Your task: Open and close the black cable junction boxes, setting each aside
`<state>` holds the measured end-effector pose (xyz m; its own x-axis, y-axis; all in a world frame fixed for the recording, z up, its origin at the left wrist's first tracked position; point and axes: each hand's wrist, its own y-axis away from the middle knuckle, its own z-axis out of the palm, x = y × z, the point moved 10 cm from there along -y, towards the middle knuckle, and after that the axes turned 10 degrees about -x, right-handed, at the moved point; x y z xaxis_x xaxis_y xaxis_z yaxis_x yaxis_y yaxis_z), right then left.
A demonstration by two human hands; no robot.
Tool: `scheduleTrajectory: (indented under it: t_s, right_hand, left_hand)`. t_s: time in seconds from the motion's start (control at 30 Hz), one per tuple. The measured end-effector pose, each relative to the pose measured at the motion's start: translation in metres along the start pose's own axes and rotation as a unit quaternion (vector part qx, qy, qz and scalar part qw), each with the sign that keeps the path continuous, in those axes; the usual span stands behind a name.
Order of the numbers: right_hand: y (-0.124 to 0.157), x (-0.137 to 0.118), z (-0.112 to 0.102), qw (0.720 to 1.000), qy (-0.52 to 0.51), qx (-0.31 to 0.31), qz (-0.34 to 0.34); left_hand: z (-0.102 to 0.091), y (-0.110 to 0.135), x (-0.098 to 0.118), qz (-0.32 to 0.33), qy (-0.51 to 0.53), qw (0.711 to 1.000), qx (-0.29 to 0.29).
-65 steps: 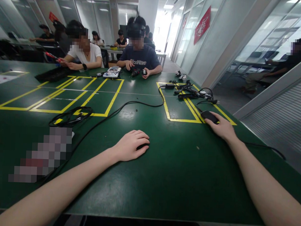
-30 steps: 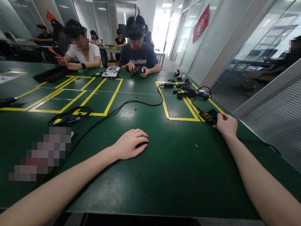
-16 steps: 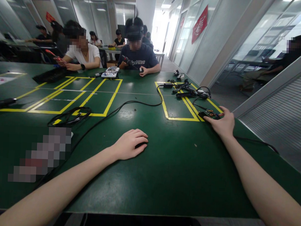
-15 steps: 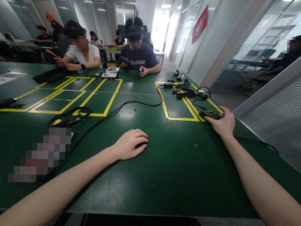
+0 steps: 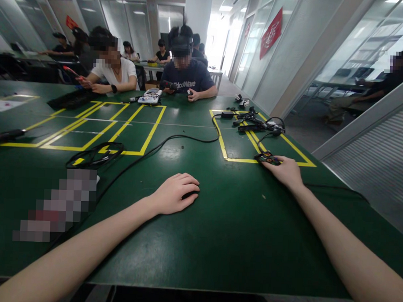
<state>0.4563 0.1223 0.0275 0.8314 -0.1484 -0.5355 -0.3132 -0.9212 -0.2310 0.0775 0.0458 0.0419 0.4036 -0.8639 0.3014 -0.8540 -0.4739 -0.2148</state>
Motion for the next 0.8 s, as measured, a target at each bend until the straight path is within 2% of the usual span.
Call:
scheduleTrajectory:
  t_s: [0.07, 0.13, 0.17, 0.23, 0.3, 0.37, 0.43, 0.8]
  right_hand:
    - [0.019, -0.045, 0.026, 0.997, -0.020, -0.061, -0.052]
    - [0.049, -0.102, 0.051, 0.977, -0.060, -0.127, -0.162]
    - [0.069, -0.132, 0.064, 0.955, -0.084, -0.168, -0.229]
    - [0.114, -0.182, 0.083, 0.892, -0.128, -0.257, -0.350]
    - [0.148, -0.210, 0.091, 0.842, -0.148, -0.308, -0.419]
    - [0.163, -0.221, 0.090, 0.815, -0.163, -0.328, -0.450]
    - [0.165, -0.223, 0.087, 0.806, -0.177, -0.333, -0.455]
    - [0.155, -0.216, 0.083, 0.822, -0.182, -0.310, -0.442]
  left_hand:
    - [-0.002, 0.000, 0.000, -0.005, -0.004, 1.000, 0.004]
    - [-0.007, 0.001, 0.001, -0.007, -0.009, 1.000, 0.024]
    - [-0.010, 0.002, 0.002, -0.006, -0.009, 0.999, 0.037]
    - [-0.015, 0.004, 0.006, 0.007, -0.004, 0.998, 0.055]
    - [-0.014, 0.004, 0.009, 0.025, 0.010, 0.998, 0.050]
    - [-0.011, 0.003, 0.010, 0.032, 0.021, 0.999, 0.034]
    - [-0.008, 0.002, 0.009, 0.025, 0.024, 0.999, 0.023]
    - [-0.006, -0.001, 0.002, -0.010, 0.046, 0.999, 0.001]
